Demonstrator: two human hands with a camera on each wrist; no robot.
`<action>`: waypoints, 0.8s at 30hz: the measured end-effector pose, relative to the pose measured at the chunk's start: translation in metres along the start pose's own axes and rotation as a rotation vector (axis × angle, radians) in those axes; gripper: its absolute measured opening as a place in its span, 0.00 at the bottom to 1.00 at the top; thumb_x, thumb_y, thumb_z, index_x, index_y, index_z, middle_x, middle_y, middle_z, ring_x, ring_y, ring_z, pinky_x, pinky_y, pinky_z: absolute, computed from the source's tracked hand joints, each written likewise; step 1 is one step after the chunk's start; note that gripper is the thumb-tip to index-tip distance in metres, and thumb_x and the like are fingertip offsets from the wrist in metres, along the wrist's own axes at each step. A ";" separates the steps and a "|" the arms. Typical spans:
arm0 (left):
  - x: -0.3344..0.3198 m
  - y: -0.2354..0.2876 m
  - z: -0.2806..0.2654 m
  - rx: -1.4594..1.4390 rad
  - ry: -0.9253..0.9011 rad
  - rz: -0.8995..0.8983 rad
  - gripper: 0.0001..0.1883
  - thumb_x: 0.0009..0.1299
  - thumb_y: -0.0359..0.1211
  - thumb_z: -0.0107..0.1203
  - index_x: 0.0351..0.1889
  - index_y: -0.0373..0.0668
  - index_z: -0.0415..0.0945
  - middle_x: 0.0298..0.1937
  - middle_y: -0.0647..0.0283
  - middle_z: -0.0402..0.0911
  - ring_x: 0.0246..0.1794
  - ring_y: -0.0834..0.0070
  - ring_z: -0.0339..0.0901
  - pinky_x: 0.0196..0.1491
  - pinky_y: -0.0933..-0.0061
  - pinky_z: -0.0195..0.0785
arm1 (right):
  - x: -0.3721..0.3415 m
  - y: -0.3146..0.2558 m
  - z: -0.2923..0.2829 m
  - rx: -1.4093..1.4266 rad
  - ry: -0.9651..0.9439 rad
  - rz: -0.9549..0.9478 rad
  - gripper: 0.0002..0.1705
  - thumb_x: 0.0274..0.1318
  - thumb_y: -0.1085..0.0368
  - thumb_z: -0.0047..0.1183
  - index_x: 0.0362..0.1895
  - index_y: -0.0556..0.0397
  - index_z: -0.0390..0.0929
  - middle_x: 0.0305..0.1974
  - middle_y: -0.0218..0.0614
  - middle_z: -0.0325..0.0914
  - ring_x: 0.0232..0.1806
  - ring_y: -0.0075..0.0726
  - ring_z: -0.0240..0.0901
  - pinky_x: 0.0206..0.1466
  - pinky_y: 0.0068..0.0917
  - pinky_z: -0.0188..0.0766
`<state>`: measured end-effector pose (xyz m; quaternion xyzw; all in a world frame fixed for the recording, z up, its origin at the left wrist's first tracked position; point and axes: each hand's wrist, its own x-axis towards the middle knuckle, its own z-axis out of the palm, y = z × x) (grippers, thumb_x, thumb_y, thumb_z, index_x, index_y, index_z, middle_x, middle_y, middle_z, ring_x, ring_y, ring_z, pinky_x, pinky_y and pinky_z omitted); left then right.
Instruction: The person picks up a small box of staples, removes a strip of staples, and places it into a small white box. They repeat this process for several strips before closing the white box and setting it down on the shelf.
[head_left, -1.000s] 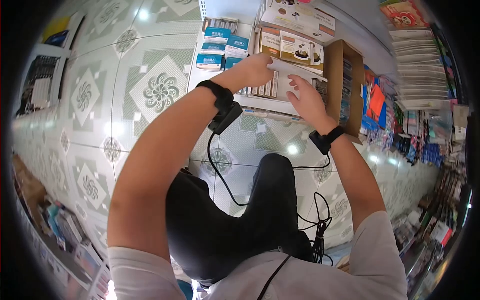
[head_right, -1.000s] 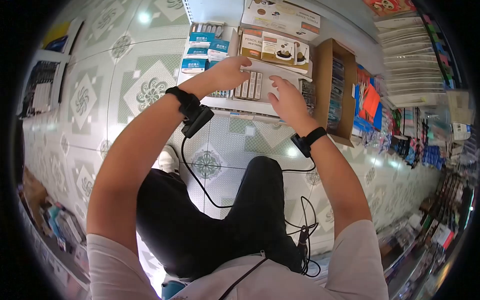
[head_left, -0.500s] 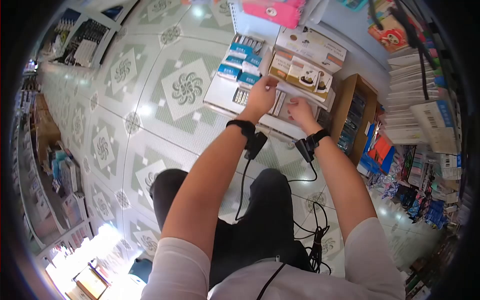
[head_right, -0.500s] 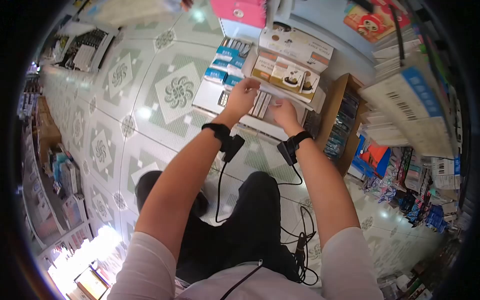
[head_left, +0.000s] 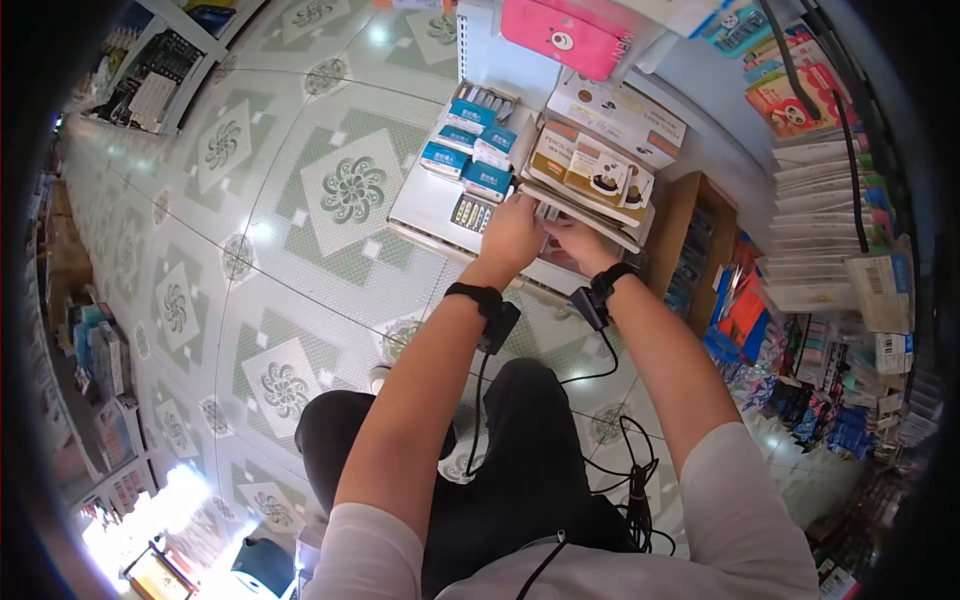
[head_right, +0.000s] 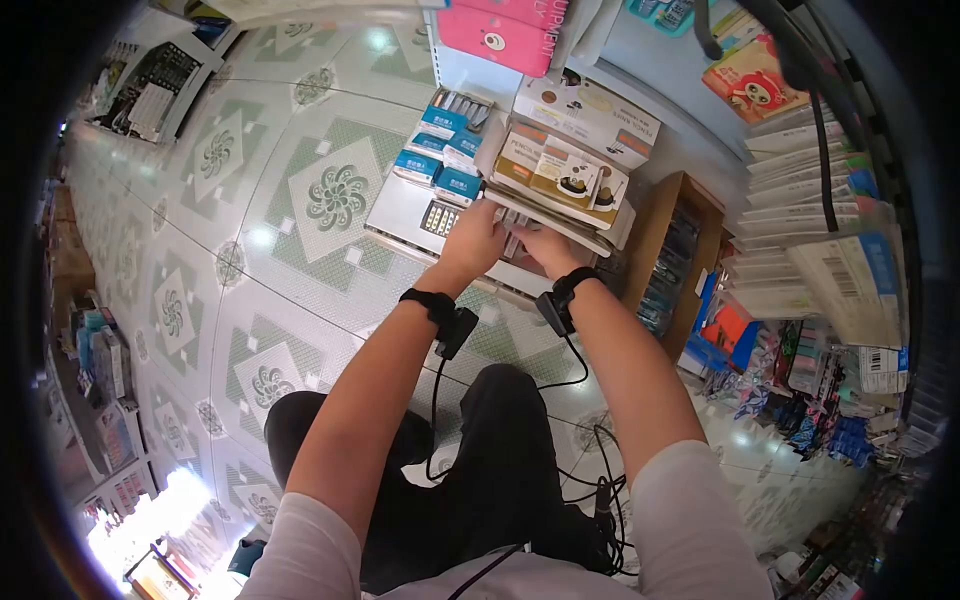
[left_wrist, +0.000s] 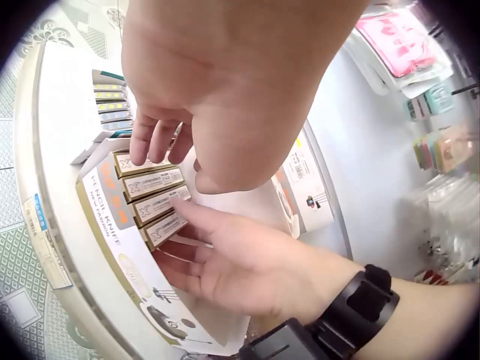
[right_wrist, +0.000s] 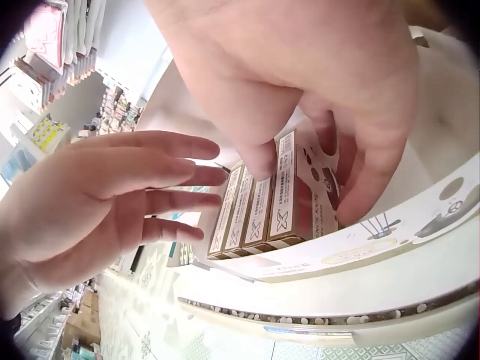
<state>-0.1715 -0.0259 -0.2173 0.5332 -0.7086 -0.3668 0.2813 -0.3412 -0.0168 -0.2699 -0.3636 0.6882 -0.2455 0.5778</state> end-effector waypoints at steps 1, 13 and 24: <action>-0.003 -0.003 0.004 -0.009 -0.005 -0.005 0.15 0.66 0.26 0.50 0.51 0.35 0.74 0.47 0.42 0.80 0.50 0.42 0.77 0.54 0.48 0.70 | 0.000 0.002 0.000 0.028 -0.032 0.029 0.26 0.67 0.55 0.58 0.65 0.49 0.70 0.49 0.32 0.77 0.43 0.30 0.76 0.42 0.33 0.80; 0.013 -0.021 0.010 0.193 -0.215 0.013 0.17 0.65 0.33 0.56 0.50 0.35 0.77 0.51 0.42 0.79 0.50 0.42 0.78 0.56 0.47 0.73 | 0.000 0.001 -0.007 0.185 -0.166 0.068 0.23 0.66 0.63 0.59 0.62 0.53 0.72 0.54 0.40 0.77 0.51 0.38 0.79 0.48 0.35 0.82; 0.029 -0.025 -0.008 0.209 -0.307 -0.090 0.19 0.65 0.31 0.54 0.54 0.36 0.78 0.54 0.44 0.78 0.54 0.44 0.77 0.59 0.51 0.72 | 0.001 0.000 -0.023 -0.137 -0.070 0.005 0.23 0.64 0.68 0.52 0.62 0.58 0.68 0.50 0.44 0.78 0.43 0.42 0.83 0.41 0.37 0.85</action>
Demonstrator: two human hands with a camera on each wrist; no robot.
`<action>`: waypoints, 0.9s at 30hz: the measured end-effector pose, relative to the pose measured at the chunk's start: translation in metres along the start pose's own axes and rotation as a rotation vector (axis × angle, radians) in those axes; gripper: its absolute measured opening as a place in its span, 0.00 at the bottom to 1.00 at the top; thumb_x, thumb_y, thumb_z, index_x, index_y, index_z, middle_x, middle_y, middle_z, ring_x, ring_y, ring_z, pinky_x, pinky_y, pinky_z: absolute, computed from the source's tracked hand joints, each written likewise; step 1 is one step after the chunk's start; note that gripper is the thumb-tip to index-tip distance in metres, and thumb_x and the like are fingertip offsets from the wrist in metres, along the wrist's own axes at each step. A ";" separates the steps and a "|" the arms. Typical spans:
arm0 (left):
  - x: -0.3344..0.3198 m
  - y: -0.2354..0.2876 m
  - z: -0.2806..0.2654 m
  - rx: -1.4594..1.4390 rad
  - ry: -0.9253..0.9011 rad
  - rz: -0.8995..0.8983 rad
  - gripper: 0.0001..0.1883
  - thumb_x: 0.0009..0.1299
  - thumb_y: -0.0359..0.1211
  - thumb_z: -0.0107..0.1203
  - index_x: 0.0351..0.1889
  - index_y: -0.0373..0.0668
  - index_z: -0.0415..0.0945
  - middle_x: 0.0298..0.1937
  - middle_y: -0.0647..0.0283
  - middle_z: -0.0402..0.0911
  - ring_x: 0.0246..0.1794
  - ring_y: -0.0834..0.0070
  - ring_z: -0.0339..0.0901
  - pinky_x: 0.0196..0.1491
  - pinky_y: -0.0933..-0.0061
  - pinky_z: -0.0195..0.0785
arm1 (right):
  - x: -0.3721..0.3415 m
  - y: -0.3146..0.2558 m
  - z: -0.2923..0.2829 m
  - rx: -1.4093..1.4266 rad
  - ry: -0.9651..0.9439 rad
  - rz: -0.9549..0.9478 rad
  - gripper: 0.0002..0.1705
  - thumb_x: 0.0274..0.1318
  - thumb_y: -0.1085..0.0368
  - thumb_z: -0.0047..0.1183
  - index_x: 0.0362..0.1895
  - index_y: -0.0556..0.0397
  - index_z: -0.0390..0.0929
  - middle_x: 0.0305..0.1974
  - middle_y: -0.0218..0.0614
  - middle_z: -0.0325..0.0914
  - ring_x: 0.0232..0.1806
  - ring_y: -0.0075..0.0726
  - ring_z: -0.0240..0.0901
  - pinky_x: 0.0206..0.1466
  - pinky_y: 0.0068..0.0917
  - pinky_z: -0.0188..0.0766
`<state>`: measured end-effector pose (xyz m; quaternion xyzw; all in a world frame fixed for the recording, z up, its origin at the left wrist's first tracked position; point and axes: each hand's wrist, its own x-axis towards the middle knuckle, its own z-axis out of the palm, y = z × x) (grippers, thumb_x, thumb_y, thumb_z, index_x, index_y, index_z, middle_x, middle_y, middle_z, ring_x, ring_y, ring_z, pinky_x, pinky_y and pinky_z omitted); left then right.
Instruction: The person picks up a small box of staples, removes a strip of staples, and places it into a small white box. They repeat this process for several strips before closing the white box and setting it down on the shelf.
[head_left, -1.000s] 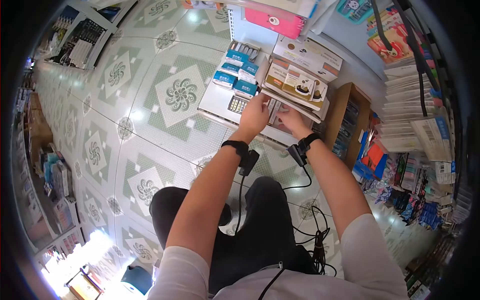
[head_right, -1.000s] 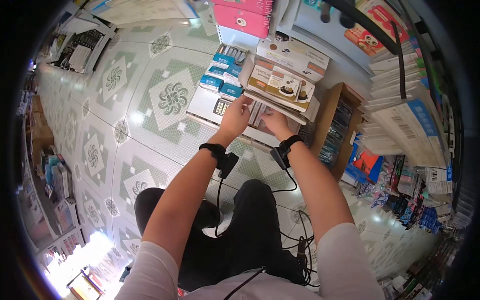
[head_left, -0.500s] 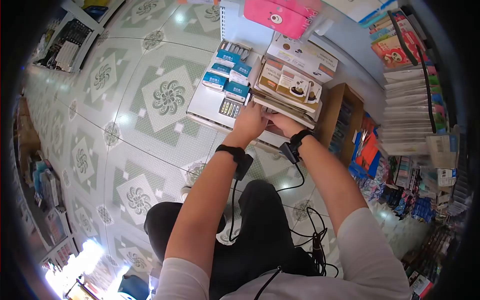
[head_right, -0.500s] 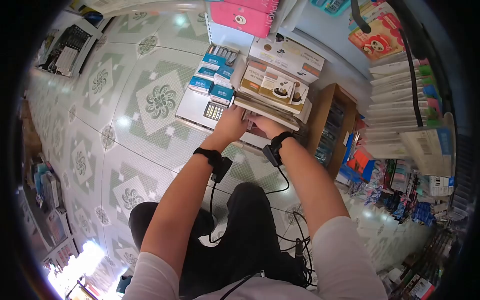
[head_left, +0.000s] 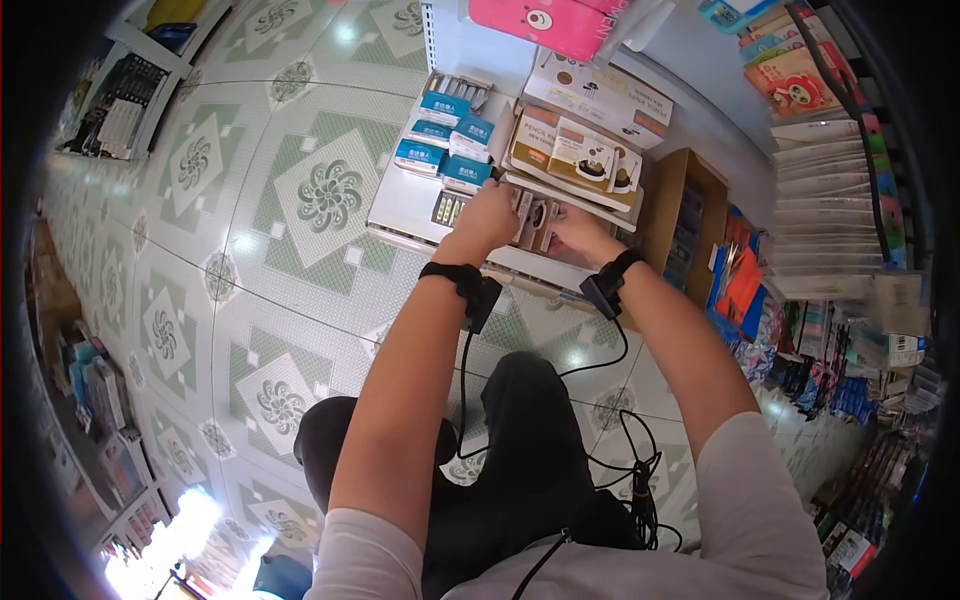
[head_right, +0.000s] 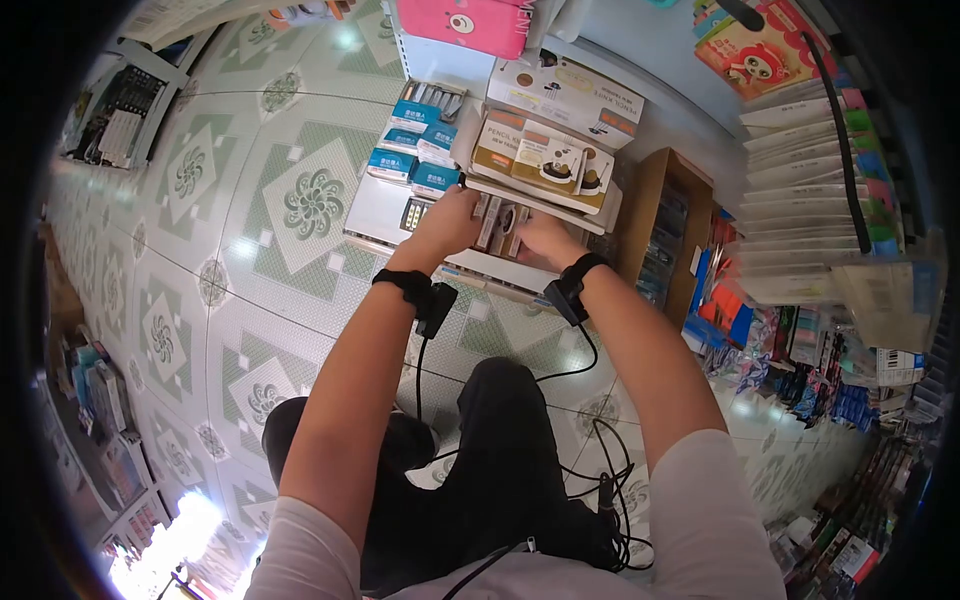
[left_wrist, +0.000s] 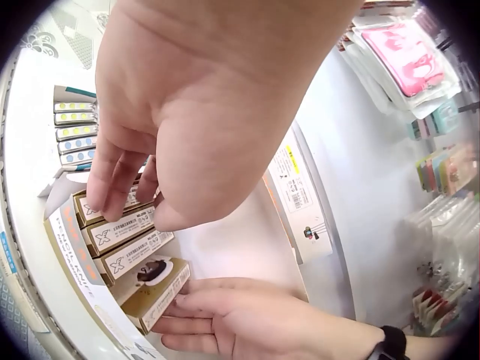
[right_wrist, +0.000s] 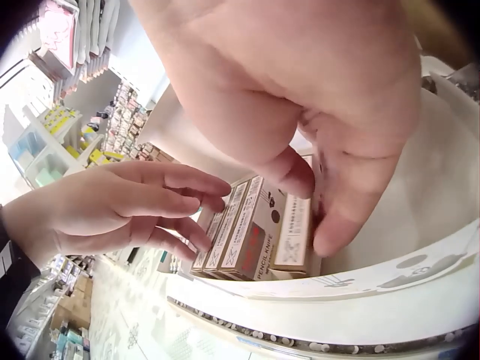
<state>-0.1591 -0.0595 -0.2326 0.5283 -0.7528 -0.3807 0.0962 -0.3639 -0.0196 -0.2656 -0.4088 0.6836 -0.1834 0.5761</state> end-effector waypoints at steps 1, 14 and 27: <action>0.000 0.000 0.002 -0.021 -0.010 -0.017 0.21 0.65 0.30 0.53 0.57 0.38 0.77 0.55 0.43 0.76 0.55 0.42 0.76 0.59 0.52 0.72 | -0.001 -0.001 -0.003 0.026 -0.026 0.069 0.21 0.65 0.67 0.51 0.61 0.58 0.69 0.48 0.44 0.79 0.44 0.40 0.83 0.41 0.36 0.85; 0.007 -0.008 0.018 -0.048 -0.005 -0.005 0.26 0.66 0.33 0.59 0.64 0.41 0.73 0.63 0.40 0.70 0.58 0.41 0.76 0.60 0.51 0.72 | -0.008 -0.014 0.019 0.220 -0.079 0.061 0.27 0.66 0.60 0.58 0.66 0.52 0.68 0.53 0.42 0.77 0.45 0.39 0.81 0.45 0.33 0.85; 0.013 -0.009 0.021 -0.029 -0.023 -0.018 0.22 0.63 0.27 0.52 0.57 0.35 0.77 0.63 0.38 0.69 0.58 0.40 0.75 0.62 0.51 0.70 | 0.002 0.021 0.000 0.005 0.036 0.003 0.27 0.66 0.59 0.53 0.67 0.51 0.68 0.58 0.41 0.73 0.56 0.42 0.76 0.50 0.40 0.84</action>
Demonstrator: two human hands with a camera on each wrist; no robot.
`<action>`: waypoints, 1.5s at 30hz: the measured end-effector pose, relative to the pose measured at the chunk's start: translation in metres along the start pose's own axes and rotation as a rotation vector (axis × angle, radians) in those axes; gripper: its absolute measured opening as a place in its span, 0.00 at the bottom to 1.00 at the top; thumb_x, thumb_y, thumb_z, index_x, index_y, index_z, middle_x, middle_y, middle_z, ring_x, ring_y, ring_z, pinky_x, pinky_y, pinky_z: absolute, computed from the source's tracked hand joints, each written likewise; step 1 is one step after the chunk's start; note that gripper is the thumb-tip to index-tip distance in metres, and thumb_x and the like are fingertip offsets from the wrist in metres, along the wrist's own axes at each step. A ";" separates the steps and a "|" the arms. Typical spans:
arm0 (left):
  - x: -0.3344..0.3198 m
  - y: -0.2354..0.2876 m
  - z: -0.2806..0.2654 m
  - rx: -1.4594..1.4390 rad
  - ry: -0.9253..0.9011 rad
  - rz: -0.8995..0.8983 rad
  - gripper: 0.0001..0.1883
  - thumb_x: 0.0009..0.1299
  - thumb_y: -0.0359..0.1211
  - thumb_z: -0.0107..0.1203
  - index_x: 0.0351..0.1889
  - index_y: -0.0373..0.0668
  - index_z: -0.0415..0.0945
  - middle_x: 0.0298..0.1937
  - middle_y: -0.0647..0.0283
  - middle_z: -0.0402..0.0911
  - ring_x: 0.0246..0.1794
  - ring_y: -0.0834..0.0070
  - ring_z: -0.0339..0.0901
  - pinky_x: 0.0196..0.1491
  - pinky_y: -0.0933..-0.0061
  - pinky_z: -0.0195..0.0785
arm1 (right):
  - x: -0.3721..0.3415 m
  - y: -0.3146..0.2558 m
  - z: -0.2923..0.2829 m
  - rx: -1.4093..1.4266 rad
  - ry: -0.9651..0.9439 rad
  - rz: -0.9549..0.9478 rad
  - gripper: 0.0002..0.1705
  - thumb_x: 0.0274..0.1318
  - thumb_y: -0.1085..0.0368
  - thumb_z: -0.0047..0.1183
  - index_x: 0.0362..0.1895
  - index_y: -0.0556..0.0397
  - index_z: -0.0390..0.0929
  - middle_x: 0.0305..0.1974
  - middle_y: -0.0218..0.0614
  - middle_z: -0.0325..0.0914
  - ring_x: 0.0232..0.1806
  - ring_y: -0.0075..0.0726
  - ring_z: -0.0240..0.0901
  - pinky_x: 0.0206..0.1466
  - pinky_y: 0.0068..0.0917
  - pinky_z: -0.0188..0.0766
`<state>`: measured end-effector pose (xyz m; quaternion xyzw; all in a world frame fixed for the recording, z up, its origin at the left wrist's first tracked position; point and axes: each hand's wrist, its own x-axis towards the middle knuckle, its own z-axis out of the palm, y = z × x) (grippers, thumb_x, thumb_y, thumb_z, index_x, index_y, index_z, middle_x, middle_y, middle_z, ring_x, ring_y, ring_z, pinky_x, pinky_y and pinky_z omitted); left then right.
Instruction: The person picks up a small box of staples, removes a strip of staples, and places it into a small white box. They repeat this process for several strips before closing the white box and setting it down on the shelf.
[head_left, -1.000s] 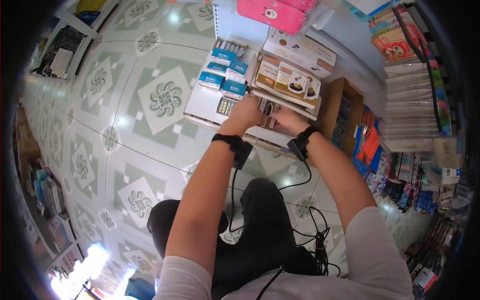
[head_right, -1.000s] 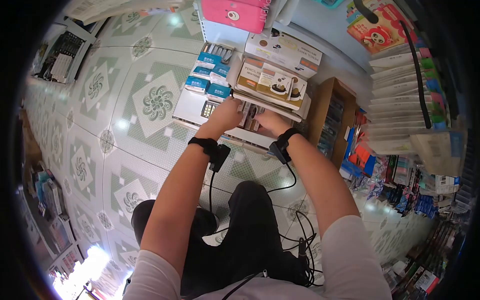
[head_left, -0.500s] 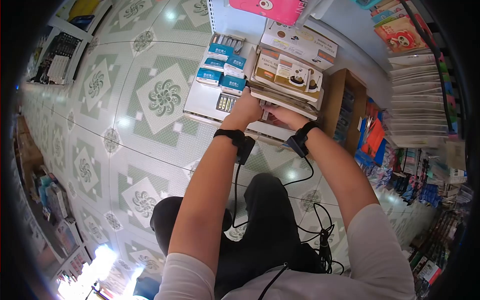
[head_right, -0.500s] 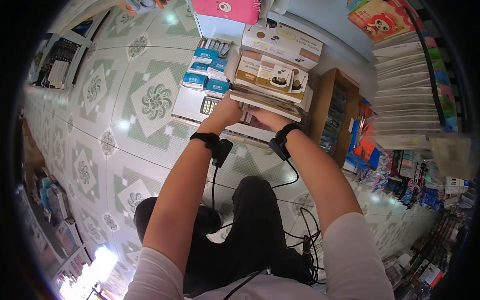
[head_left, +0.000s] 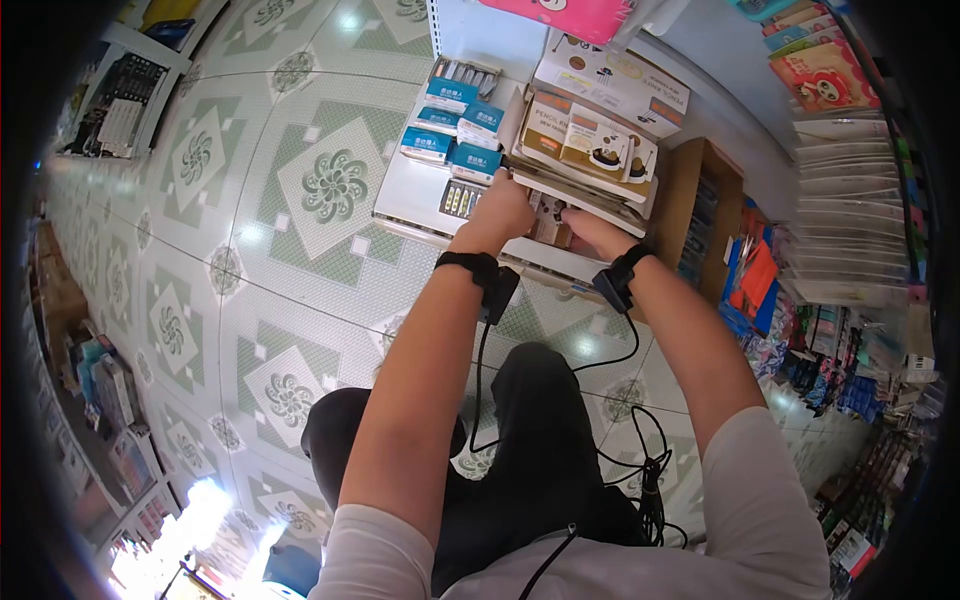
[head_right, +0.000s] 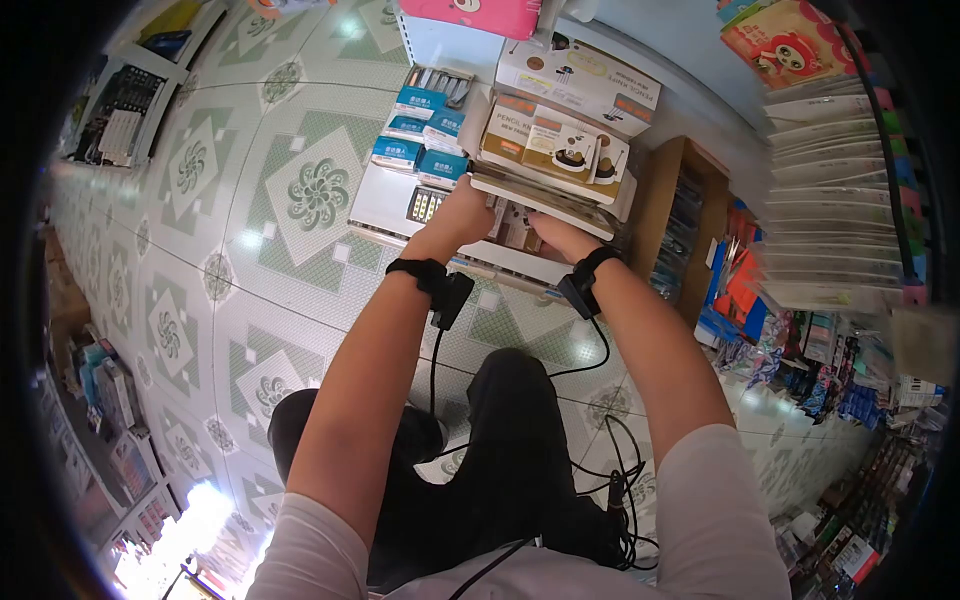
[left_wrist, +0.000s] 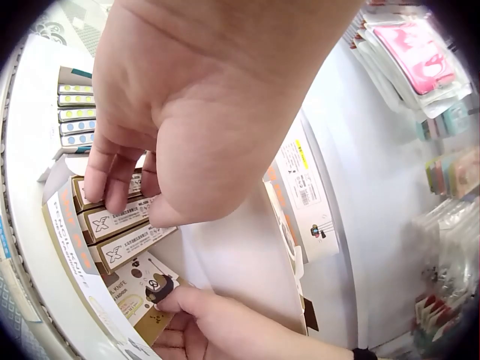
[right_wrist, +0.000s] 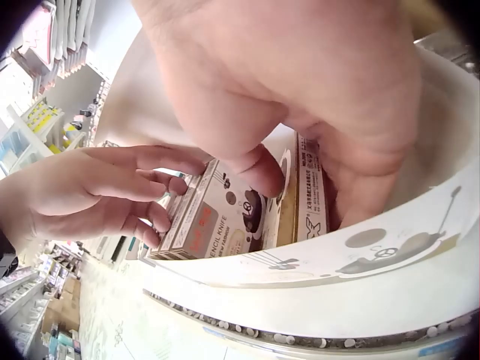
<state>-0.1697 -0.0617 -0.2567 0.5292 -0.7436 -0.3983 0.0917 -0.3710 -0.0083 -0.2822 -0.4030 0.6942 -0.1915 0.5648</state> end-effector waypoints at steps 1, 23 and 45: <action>-0.001 0.001 -0.001 -0.008 -0.004 0.000 0.22 0.63 0.27 0.52 0.58 0.35 0.77 0.63 0.38 0.69 0.58 0.40 0.75 0.62 0.51 0.70 | 0.002 0.005 -0.001 0.001 -0.002 0.002 0.27 0.66 0.59 0.53 0.67 0.51 0.68 0.58 0.41 0.73 0.56 0.42 0.76 0.50 0.40 0.84; -0.003 0.006 -0.027 -0.160 -0.290 0.067 0.26 0.64 0.43 0.62 0.56 0.37 0.78 0.49 0.43 0.83 0.50 0.47 0.80 0.55 0.60 0.73 | -0.094 -0.025 -0.005 0.506 -0.067 0.027 0.21 0.70 0.66 0.53 0.64 0.56 0.69 0.55 0.40 0.77 0.51 0.36 0.80 0.50 0.35 0.83; -0.069 -0.023 -0.056 -0.348 -1.068 -0.258 0.25 0.54 0.35 0.68 0.51 0.40 0.80 0.38 0.64 0.86 0.36 0.81 0.85 0.29 0.82 0.66 | -0.142 0.020 0.049 0.450 -0.302 0.074 0.24 0.70 0.61 0.55 0.65 0.57 0.69 0.51 0.35 0.79 0.49 0.26 0.77 0.47 0.27 0.78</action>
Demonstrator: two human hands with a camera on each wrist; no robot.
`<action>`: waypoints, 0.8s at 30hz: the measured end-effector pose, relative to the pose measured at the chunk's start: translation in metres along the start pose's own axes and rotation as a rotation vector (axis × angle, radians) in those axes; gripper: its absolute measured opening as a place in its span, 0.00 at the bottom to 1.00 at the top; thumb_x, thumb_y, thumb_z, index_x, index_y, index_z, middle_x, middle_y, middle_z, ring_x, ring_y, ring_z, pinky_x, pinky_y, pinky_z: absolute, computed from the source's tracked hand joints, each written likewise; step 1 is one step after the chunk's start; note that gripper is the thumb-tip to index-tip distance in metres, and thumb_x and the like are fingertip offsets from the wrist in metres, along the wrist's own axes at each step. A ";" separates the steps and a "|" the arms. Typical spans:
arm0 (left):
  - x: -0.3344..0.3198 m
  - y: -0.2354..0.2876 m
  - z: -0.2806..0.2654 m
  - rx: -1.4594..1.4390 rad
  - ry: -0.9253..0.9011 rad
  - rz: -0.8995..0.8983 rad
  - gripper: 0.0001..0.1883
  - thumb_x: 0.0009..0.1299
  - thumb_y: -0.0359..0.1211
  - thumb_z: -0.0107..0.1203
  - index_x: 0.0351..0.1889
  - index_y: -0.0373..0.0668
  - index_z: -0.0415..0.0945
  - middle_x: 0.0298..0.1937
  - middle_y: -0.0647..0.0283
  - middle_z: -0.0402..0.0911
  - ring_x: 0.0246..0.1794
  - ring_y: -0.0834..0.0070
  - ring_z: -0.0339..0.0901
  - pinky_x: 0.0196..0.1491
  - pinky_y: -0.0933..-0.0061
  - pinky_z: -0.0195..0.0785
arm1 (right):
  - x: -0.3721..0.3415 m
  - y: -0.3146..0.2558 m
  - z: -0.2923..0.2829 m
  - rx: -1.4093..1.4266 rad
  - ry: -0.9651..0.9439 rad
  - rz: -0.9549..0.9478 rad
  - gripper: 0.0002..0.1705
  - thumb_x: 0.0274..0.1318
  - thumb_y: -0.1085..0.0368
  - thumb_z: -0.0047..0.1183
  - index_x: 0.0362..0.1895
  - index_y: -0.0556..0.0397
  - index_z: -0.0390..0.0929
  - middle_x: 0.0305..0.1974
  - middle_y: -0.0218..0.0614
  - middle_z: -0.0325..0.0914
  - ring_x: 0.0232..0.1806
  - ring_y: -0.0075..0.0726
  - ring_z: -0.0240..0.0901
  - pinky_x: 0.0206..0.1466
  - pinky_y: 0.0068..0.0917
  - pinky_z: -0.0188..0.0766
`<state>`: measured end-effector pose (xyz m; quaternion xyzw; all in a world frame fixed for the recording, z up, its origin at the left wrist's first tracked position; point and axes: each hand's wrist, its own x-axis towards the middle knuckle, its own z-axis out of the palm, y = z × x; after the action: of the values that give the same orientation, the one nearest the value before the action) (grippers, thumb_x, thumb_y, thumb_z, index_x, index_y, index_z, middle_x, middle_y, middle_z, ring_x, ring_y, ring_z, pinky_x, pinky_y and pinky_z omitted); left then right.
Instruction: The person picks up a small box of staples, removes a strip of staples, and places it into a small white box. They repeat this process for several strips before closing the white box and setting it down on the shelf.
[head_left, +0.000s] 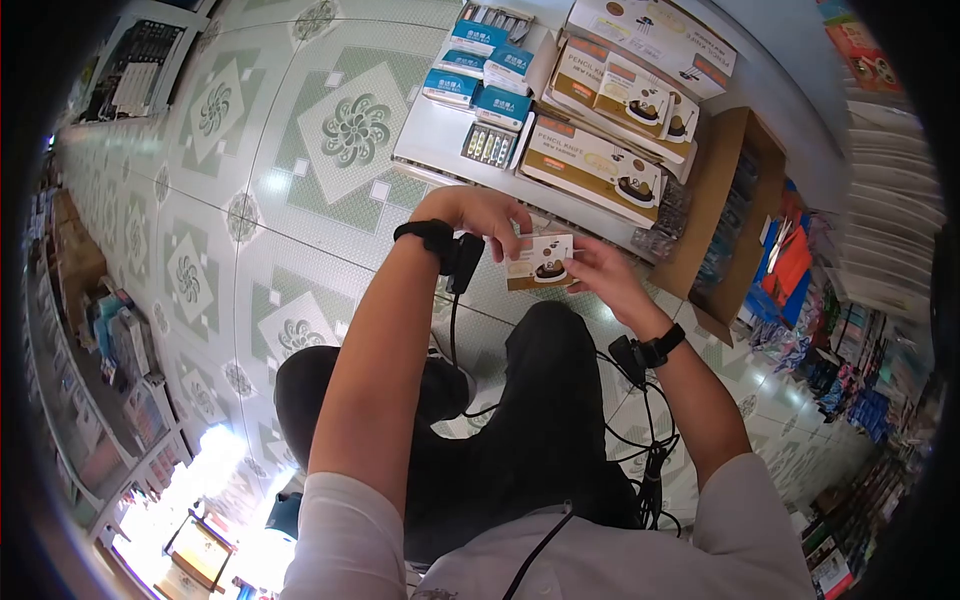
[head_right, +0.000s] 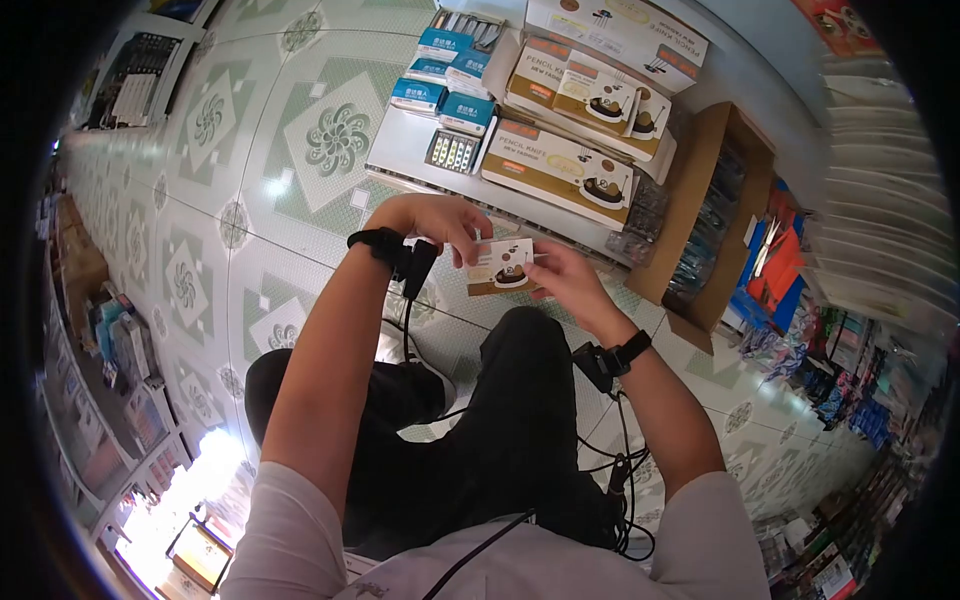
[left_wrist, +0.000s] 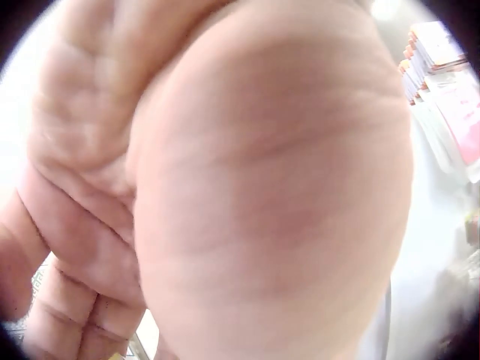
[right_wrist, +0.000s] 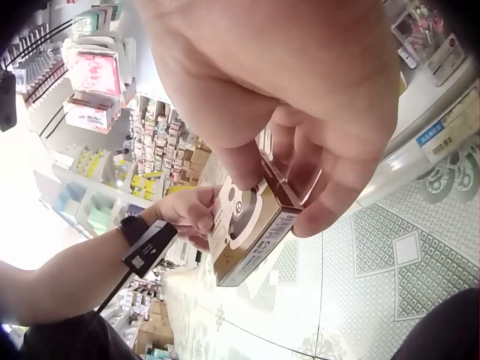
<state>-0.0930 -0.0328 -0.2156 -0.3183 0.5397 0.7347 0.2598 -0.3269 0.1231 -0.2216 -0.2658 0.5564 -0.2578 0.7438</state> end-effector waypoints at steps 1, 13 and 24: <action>0.000 -0.002 0.000 -0.021 0.007 0.014 0.25 0.54 0.36 0.68 0.51 0.41 0.81 0.38 0.65 0.86 0.36 0.81 0.85 0.29 0.82 0.66 | 0.001 0.001 0.001 -0.044 -0.017 -0.020 0.24 0.70 0.62 0.55 0.65 0.57 0.70 0.50 0.34 0.80 0.48 0.25 0.77 0.46 0.26 0.78; -0.004 -0.039 0.002 -0.459 -0.023 0.247 0.28 0.62 0.33 0.64 0.63 0.39 0.75 0.48 0.66 0.85 0.43 0.82 0.82 0.36 0.78 0.79 | -0.005 -0.006 -0.003 0.031 -0.034 -0.068 0.21 0.71 0.64 0.53 0.65 0.55 0.73 0.52 0.30 0.81 0.46 0.22 0.76 0.46 0.25 0.79; 0.008 -0.049 0.007 -0.515 -0.006 0.262 0.25 0.64 0.37 0.68 0.59 0.43 0.78 0.51 0.68 0.85 0.46 0.82 0.82 0.39 0.77 0.80 | -0.008 0.000 0.001 0.036 -0.011 -0.080 0.21 0.71 0.62 0.54 0.64 0.55 0.73 0.54 0.30 0.81 0.48 0.21 0.77 0.48 0.23 0.78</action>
<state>-0.0639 -0.0114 -0.2510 -0.2995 0.3710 0.8758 0.0749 -0.3280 0.1290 -0.2158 -0.2757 0.5365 -0.2961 0.7406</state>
